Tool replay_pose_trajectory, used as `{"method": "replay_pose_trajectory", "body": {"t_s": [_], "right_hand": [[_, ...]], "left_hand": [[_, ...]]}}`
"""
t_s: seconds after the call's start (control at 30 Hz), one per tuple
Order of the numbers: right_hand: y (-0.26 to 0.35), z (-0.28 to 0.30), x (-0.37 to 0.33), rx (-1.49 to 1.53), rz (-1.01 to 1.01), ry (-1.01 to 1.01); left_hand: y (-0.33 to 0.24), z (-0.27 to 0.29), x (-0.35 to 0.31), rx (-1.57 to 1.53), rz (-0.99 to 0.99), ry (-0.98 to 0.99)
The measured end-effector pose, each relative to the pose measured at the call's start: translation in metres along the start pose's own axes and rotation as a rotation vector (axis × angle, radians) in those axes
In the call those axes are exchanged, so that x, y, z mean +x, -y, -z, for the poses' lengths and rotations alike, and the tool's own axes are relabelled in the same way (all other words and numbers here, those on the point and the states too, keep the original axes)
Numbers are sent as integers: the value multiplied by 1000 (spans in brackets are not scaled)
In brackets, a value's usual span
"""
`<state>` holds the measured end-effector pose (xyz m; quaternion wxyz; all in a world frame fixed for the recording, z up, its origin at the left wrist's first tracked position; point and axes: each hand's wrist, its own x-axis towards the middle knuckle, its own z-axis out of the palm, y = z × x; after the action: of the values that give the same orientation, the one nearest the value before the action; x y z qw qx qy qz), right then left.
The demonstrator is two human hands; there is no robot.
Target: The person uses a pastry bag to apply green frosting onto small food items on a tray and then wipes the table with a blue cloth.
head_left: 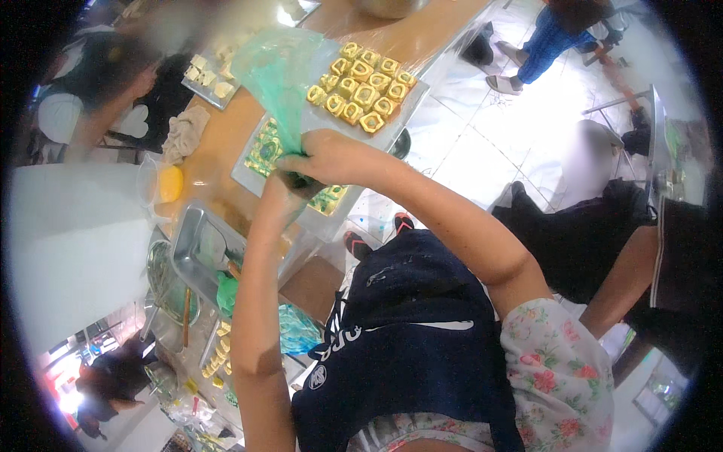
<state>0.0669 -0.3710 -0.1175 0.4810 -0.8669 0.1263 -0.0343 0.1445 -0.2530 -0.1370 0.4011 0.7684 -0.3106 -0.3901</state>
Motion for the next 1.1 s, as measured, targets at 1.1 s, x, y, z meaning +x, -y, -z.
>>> {"method": "replay_pose_trajectory", "body": {"t_s": [1.1], "right_hand": [[-4, -21, 2, -74, -144, -60]], "left_hand": [[44, 1, 24, -59, -152, 48]]}}
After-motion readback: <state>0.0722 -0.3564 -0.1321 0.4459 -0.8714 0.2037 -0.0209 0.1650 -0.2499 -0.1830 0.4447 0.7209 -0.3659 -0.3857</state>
